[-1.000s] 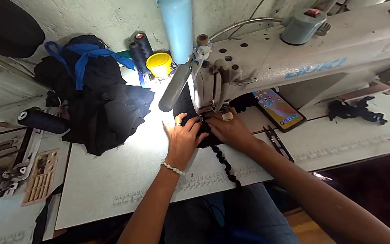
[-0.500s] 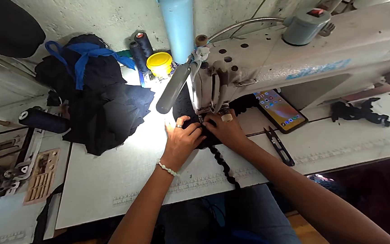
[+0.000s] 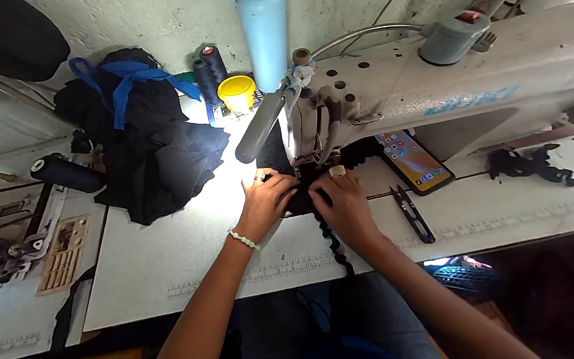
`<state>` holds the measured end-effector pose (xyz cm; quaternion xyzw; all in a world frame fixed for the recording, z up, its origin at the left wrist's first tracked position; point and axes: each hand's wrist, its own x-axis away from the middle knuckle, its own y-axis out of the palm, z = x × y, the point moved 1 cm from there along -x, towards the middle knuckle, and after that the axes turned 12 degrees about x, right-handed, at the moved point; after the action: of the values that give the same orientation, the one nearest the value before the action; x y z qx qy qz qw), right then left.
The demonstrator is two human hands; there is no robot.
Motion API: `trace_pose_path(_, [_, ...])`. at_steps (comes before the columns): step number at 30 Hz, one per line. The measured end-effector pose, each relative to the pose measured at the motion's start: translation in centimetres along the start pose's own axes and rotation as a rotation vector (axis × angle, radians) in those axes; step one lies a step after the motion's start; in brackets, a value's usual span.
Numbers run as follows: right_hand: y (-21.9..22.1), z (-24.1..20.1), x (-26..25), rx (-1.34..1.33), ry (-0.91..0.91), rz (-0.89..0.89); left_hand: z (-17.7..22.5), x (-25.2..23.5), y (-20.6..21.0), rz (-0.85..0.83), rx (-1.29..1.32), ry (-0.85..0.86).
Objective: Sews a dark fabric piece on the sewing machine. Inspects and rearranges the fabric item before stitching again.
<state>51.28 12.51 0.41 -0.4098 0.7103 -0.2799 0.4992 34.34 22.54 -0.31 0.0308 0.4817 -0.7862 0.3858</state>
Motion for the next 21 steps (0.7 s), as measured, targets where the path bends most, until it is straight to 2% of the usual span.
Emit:
trace_pose_path(4, [-1.4, -1.2, 3.8, 0.052, 0.029, -0.087, 0.5, 0.0, 0.0, 0.007, 0.007, -0.055])
trace_pose_path(7, [-1.7, -1.4, 3.9, 0.021, 0.055, -0.092, 1.3, -0.3, -0.3, 0.002, 0.053, -0.151])
trace_pose_path(9, [-2.2, -1.4, 3.3, -0.095, 0.120, -0.152, 1.9, -0.3, -0.5, 0.009, 0.093, -0.211])
trace_pose_path(13, [-2.7, -0.8, 2.4, -0.424, 0.299, -0.292, 2.5, 1.6, -0.1, 0.187, 0.088, -0.158])
trace_pose_path(15, [-2.5, -0.4, 2.3, -0.500, 0.310, -0.304, 3.1, 2.7, -0.2, 0.174, 0.082, -0.142])
trace_pose_path(19, [-1.5, -0.7, 2.3, -0.148, 0.128, -0.138, 3.3, 3.3, 0.1, 0.047, -0.004, -0.063])
trace_pose_path(21, [-0.9, -0.8, 2.2, -0.029, 0.074, -0.136, 3.2, 2.9, 0.4, 0.047, -0.103, 0.006])
